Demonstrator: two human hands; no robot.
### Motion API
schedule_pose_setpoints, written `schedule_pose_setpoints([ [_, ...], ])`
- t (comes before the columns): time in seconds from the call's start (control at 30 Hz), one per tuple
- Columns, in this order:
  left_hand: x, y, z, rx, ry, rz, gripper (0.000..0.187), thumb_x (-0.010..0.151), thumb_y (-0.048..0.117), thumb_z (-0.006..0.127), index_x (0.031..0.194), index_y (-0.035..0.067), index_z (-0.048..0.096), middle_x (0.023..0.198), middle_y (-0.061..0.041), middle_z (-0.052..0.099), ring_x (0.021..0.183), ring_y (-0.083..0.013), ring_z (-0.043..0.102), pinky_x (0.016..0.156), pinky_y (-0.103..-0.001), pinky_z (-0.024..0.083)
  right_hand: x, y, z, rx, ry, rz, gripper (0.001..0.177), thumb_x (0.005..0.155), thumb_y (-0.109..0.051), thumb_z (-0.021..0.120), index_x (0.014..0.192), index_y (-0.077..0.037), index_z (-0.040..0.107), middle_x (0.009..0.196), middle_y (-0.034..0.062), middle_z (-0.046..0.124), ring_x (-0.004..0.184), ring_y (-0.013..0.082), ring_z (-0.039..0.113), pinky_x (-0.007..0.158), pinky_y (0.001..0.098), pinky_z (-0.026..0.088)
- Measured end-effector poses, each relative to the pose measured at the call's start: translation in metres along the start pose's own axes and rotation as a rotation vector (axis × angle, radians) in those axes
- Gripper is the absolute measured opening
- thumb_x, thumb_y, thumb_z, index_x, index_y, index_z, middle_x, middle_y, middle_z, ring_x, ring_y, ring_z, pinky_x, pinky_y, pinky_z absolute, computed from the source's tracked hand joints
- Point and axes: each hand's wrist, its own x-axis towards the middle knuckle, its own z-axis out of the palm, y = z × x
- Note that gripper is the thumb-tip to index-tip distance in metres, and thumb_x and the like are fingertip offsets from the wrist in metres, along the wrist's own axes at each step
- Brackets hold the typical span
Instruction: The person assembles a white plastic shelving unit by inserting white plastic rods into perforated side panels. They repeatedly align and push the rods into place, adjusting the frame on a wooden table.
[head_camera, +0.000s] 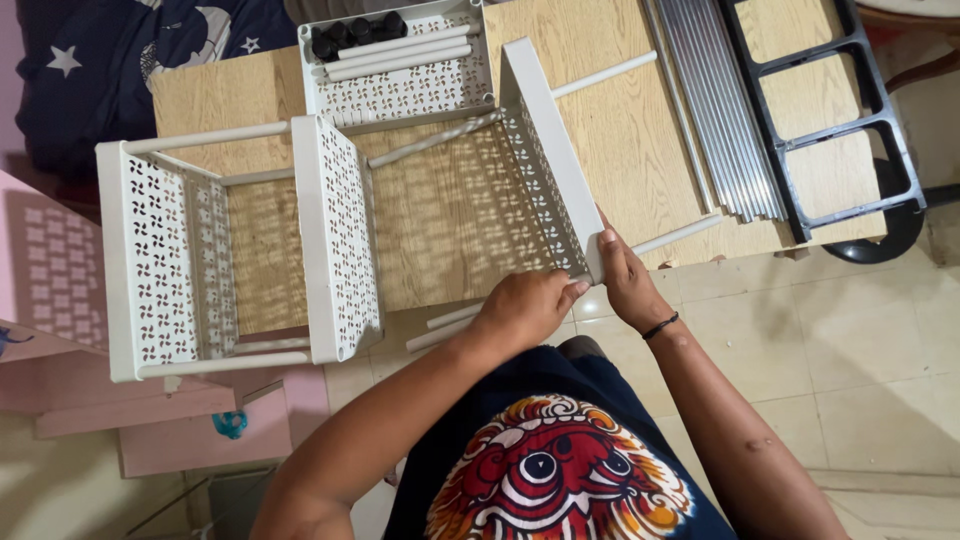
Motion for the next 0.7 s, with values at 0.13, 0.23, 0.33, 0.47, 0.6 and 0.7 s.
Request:
schedule_pose_setpoints([
  [0.13,0.011,-0.005,-0.005,-0.14,-0.183,-0.135,0.058,0.103,0.051,0.046,0.077,0.005,0.069,0.066,-0.017,0.068,0.068,-0.0377,0.07,0.069,-0.048,0.054,0.001,-0.001,-0.001,-0.016,-0.012,-0.056,0.063,0.111,-0.04,0.025,0.16,-0.001,0.029,0.16,0.0149,0.041,0.149,0.0223,0.035,0.121,0.033,0.027],
  [0.23,0.011,-0.007,-0.004,-0.155,-0.16,-0.092,0.058,0.104,0.051,0.046,0.076,0.005,0.068,0.067,-0.018,0.067,0.068,-0.0383,0.068,0.068,-0.049,0.054,0.0,0.001,-0.001,-0.001,0.007,0.041,0.064,0.109,-0.041,0.025,0.16,-0.004,0.029,0.157,0.0146,0.045,0.144,0.0231,0.04,0.117,0.0332,0.033],
  [0.33,0.006,-0.005,-0.002,-0.121,-0.098,-0.106,0.056,0.103,0.049,0.049,0.077,0.004,0.067,0.066,-0.019,0.066,0.069,-0.0381,0.068,0.068,-0.049,0.053,0.003,-0.001,-0.003,-0.043,-0.035,-0.082,0.063,0.111,-0.039,0.025,0.16,0.0,0.028,0.16,0.0162,0.041,0.15,0.0241,0.035,0.121,0.0337,0.027],
  [0.47,-0.007,0.003,0.005,0.033,0.139,0.033,0.037,0.105,0.04,0.054,0.099,0.004,0.062,0.077,-0.016,0.069,0.073,-0.034,0.069,0.07,-0.047,0.054,0.004,-0.003,-0.004,-0.055,-0.028,-0.07,0.062,0.111,-0.039,0.025,0.16,-0.001,0.029,0.159,0.0159,0.042,0.149,0.0236,0.037,0.121,0.0335,0.028],
  [0.6,-0.03,0.016,0.013,0.368,0.321,0.114,0.026,0.101,0.031,0.059,0.113,0.008,0.058,0.094,-0.009,0.065,0.081,-0.0255,0.067,0.074,-0.043,0.052,0.003,-0.006,-0.002,-0.072,-0.013,-0.069,0.062,0.111,-0.039,0.025,0.159,-0.001,0.031,0.159,0.0157,0.044,0.148,0.0232,0.037,0.12,0.0333,0.028],
  [0.7,-0.035,0.02,0.016,0.487,0.38,0.083,0.027,0.097,0.032,0.061,0.113,0.011,0.058,0.096,-0.007,0.061,0.085,-0.0234,0.064,0.074,-0.041,0.05,0.002,-0.007,-0.002,-0.069,0.0,-0.045,0.062,0.11,-0.039,0.025,0.159,-0.002,0.032,0.158,0.0152,0.045,0.147,0.0228,0.038,0.119,0.0329,0.029],
])
